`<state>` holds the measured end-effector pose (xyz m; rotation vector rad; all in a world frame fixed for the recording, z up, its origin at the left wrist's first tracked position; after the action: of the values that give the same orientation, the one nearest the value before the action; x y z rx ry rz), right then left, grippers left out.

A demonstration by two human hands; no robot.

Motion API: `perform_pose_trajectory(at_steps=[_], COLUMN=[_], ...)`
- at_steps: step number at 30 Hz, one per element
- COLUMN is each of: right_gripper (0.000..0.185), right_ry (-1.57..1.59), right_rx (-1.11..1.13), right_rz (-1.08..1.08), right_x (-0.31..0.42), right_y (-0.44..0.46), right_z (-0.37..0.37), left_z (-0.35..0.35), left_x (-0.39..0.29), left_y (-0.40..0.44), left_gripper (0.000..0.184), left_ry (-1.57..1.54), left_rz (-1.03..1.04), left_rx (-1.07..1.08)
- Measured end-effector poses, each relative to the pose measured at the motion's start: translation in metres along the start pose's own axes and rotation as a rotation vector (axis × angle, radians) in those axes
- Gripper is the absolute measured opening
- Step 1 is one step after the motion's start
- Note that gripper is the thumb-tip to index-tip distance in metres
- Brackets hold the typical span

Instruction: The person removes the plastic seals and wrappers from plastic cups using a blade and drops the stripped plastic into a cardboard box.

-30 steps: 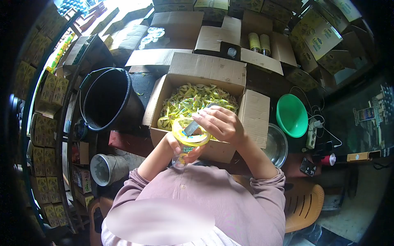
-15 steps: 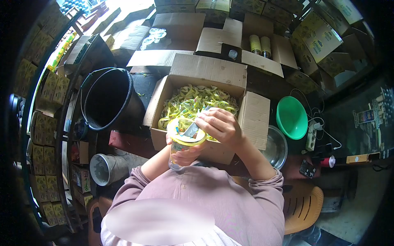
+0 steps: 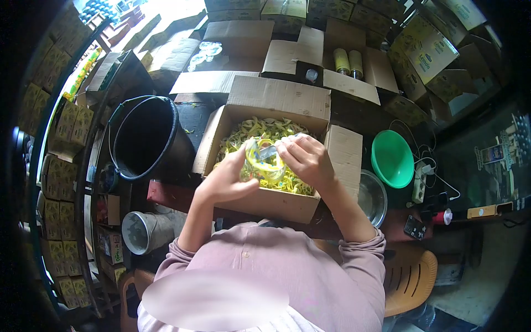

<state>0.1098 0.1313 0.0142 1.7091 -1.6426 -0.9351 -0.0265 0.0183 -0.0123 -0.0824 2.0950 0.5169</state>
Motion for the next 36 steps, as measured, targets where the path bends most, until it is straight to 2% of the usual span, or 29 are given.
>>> perform_pose_trajectory(at_steps=[1, 4, 5, 10, 14, 20, 29, 32, 36], right_gripper=[0.019, 0.018, 0.018, 0.021, 0.021, 0.019, 0.018, 0.018, 0.015], right_ry=[-0.005, -0.004, 0.002, 0.029, 0.039, 0.059, 0.102, 0.121, 0.136], right_rx=[-0.006, -0.029, -0.039, -0.083, -0.112, -0.134, -0.148, -0.152, -0.143], right_rz=[-0.011, -0.034, -0.032, -0.04, -0.042, -0.038, -0.007, -0.013, 0.003], right_x=[0.001, 0.004, 0.004, 0.005, 0.008, 0.009, 0.01, 0.011, 0.014], right_y=[0.0, 0.003, 0.005, 0.003, 0.007, 0.007, 0.002, 0.001, 0.007], right_z=[0.0, -0.001, -0.003, -0.007, -0.011, -0.012, -0.006, -0.006, -0.007], left_z=[0.002, 0.01, 0.011, 0.011, 0.013, 0.012, 0.015, 0.014, 0.025], left_x=[-0.005, -0.02, -0.024, -0.013, -0.019, -0.021, -0.017, -0.015, -0.008], left_y=[-0.002, -0.002, 0.0, 0.0, -0.001, 0.0, -0.003, -0.003, -0.01], left_gripper=[0.072, 0.059, 0.053, 0.057, 0.054, 0.057, 0.059, 0.043, 0.035], left_ry=[0.195, 0.1, 0.003, -0.222, -0.336, -0.488, -0.713, -0.71, -0.792], left_rz=[0.08, -0.031, 0.019, -0.014, -0.006, -0.083, -0.193, -0.2, -0.288], left_rx=[-0.031, -0.193, -0.258, -0.088, -0.059, 0.066, 0.123, 0.15, 0.332])
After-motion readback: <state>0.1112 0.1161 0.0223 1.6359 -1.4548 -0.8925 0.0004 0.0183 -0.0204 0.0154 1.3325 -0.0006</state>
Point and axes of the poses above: each hand's wrist, its own y-axis towards the middle knuckle, its own z-axis out of the palm, x = y × z, the point moved 3 cm from there along y, towards the middle knuckle, and after that the axes turned 11 degrees about -x, right-handed, at the moved point
